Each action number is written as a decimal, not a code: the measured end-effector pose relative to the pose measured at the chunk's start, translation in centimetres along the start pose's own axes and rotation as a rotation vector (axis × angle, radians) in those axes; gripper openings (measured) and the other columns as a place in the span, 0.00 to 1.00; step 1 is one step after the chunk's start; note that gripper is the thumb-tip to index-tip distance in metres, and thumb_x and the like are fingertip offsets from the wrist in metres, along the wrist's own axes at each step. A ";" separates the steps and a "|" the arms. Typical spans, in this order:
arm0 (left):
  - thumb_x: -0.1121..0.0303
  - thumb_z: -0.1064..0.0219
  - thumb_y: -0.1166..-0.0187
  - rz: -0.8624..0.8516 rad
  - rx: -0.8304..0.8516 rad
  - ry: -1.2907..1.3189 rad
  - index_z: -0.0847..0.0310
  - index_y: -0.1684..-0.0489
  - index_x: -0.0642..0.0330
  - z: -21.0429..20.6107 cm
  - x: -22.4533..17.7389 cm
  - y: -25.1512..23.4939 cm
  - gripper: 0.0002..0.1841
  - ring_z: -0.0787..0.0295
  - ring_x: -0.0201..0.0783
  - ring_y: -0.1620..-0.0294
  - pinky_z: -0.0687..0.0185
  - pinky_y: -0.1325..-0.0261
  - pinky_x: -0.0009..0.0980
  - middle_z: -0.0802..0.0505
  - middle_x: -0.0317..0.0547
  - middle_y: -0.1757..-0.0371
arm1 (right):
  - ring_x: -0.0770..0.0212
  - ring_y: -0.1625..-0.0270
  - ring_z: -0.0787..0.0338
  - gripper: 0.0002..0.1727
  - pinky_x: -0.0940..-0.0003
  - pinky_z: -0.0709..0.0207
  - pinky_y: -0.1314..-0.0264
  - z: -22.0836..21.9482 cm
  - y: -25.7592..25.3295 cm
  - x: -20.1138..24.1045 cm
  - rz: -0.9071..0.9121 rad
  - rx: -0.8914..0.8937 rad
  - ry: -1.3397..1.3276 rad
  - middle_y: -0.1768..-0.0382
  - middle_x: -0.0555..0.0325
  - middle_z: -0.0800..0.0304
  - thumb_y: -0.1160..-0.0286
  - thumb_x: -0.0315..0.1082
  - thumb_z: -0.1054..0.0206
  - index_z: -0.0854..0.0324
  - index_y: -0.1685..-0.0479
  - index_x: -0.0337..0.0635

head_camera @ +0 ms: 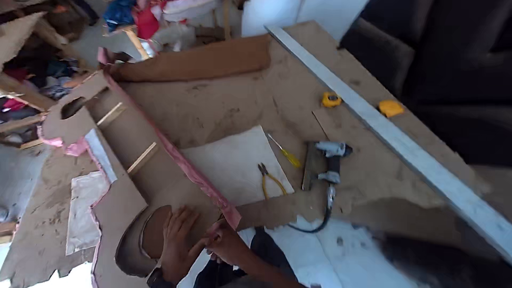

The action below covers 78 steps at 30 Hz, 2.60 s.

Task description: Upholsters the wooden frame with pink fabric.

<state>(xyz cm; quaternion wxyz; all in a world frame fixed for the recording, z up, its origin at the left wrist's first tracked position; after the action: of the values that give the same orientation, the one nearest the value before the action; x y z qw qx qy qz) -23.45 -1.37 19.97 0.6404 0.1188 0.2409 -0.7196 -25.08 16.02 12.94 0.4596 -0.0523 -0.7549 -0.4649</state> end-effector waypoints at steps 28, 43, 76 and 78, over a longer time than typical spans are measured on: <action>0.52 0.28 0.23 -0.056 0.365 -0.006 0.04 0.52 0.35 -8.2 -3.9 -7.6 0.10 0.35 0.45 0.10 0.58 0.05 0.63 0.10 0.26 0.29 | 0.71 0.74 0.16 0.12 0.66 0.20 0.68 13.7 -0.7 -1.6 0.245 -0.348 -0.093 0.76 0.70 0.14 0.25 0.49 0.33 0.09 0.64 0.55; 0.64 0.22 0.29 0.070 -0.154 0.332 0.08 0.69 0.51 -7.9 -2.4 -5.1 0.04 0.15 0.44 0.34 0.16 0.30 0.43 0.08 0.40 0.46 | 0.68 0.71 0.14 0.10 0.60 0.19 0.67 12.5 -3.4 5.6 0.370 -0.159 0.197 0.76 0.67 0.14 0.26 0.45 0.30 0.12 0.69 0.51; 0.67 0.31 0.23 0.220 -0.248 -0.053 0.20 0.89 0.60 -9.2 -3.7 -5.3 0.19 0.19 0.38 0.68 0.25 0.54 0.36 0.17 0.40 0.80 | 0.66 0.62 0.10 0.15 0.64 0.13 0.59 41.4 13.1 3.1 0.477 -1.084 0.239 0.58 0.58 0.09 0.13 0.41 0.37 0.16 0.43 0.38; 0.66 0.31 0.24 0.265 -0.252 -0.091 0.24 0.92 0.59 -9.1 -3.4 -5.3 0.20 0.20 0.39 0.68 0.25 0.56 0.37 0.19 0.40 0.81 | 0.66 0.58 0.11 0.20 0.64 0.14 0.58 44.4 13.8 1.0 0.305 -1.193 0.287 0.53 0.58 0.11 0.15 0.49 0.37 0.18 0.39 0.43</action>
<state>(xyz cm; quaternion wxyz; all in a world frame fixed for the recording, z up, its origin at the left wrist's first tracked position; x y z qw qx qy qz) -29.35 6.49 14.85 0.7496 0.0356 0.2819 -0.5978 -47.33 56.74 16.32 0.5092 -0.3436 -0.2805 -0.7375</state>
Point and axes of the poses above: each hand's wrist, its own y-axis away from the middle knuckle, its own z-axis out of the back of the hand, x = y × z, the point moved 5 cm from there along -y, towards the middle knuckle
